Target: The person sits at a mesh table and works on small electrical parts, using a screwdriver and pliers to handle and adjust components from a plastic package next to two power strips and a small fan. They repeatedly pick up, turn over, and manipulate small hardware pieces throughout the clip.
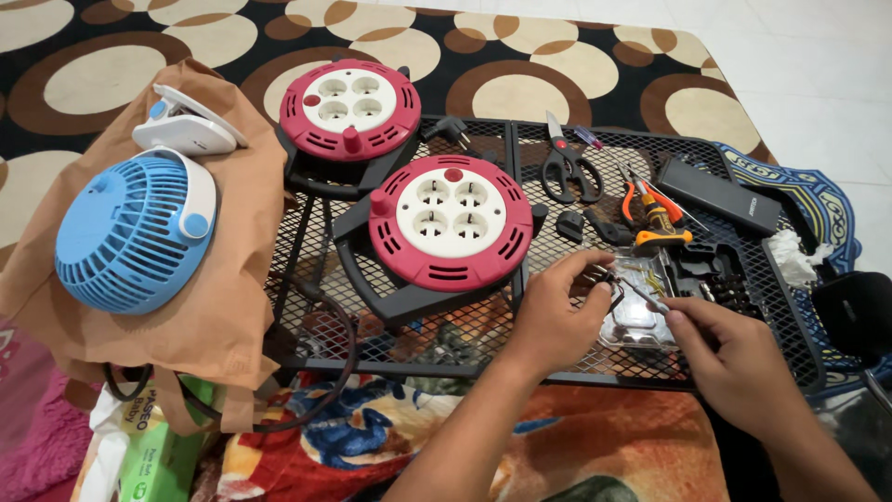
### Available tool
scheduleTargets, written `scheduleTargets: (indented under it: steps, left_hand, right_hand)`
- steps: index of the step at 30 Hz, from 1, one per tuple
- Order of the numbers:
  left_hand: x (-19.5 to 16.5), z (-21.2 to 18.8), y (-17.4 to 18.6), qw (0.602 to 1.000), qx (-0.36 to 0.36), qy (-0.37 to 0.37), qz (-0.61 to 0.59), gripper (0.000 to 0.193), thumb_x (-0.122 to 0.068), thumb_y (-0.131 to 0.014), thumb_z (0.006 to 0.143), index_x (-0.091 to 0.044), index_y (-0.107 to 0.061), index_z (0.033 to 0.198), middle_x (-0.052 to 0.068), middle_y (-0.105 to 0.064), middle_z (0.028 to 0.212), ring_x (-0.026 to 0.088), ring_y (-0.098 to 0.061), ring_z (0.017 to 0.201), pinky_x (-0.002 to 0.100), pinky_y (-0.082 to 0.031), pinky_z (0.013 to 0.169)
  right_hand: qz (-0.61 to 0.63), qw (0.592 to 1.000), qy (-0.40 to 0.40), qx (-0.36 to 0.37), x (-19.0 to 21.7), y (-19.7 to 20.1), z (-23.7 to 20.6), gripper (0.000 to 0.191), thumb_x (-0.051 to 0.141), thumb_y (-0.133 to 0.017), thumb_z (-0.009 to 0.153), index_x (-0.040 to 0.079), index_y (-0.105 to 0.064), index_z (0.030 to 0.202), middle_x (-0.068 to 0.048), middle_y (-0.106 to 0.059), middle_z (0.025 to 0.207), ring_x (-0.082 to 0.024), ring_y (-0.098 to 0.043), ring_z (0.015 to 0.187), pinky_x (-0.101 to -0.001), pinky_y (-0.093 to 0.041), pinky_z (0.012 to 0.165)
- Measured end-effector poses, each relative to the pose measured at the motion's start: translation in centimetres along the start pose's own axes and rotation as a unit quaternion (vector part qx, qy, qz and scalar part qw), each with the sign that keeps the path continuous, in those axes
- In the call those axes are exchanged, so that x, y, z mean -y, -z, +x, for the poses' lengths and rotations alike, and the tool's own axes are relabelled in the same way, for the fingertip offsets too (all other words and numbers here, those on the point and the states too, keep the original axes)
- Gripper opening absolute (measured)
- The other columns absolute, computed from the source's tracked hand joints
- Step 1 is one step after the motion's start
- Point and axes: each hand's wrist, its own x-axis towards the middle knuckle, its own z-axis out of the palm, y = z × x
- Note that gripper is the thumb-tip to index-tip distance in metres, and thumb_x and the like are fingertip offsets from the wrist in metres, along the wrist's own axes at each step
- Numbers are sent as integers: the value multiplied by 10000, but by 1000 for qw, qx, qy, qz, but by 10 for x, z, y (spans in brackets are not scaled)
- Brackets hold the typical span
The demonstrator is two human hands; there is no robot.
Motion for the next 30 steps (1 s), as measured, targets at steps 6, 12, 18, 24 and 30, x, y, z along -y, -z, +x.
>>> scheduleTargets:
  steps: [6,12,18,24,30]
  left_hand:
    - [-2,1,0,1000,2,3,-6,282,-93,-616,924,32,-678,1170,161,-752,1031,191,-746,917,316,-586,829]
    - [0,1,-2,1000,-6,-13,6,277,-122,-626,919,23,-691,1146,180,-753,1040,234,-757,937,334,-583,834]
    - [3,2,-4,999,-14,-40,17,271,-145,-633,935,6,-695,1152,184,-746,1076,265,-747,978,348,-574,852]
    - [2,3,-5,1000,-9,-19,13,234,-156,-624,966,-15,-699,1136,173,-745,1047,268,-747,927,352,-570,815]
    - [3,1,-5,999,-1,-42,14,205,-141,-606,985,-33,-714,1122,155,-733,1023,272,-736,915,348,-569,798]
  right_hand:
    - [-1,1000,9,-1,3,1,0,275,178,-629,950,35,-744,1155,-96,-673,681,-141,-584,521,-337,-484,509]
    - [-30,999,31,4,7,9,3,278,205,-649,959,45,-735,1169,-96,-698,676,-128,-592,543,-315,-504,538]
    - [-15,1000,10,4,21,17,2,289,208,-700,917,78,-750,1170,-88,-674,755,-129,-555,574,-315,-482,548]
    - [-62,997,43,-9,35,25,0,289,201,-752,874,105,-754,1147,-52,-619,778,-157,-551,547,-322,-460,537]
    - [-53,997,48,-17,33,21,-3,262,157,-707,896,108,-760,1148,-48,-601,749,-145,-531,542,-305,-443,527]
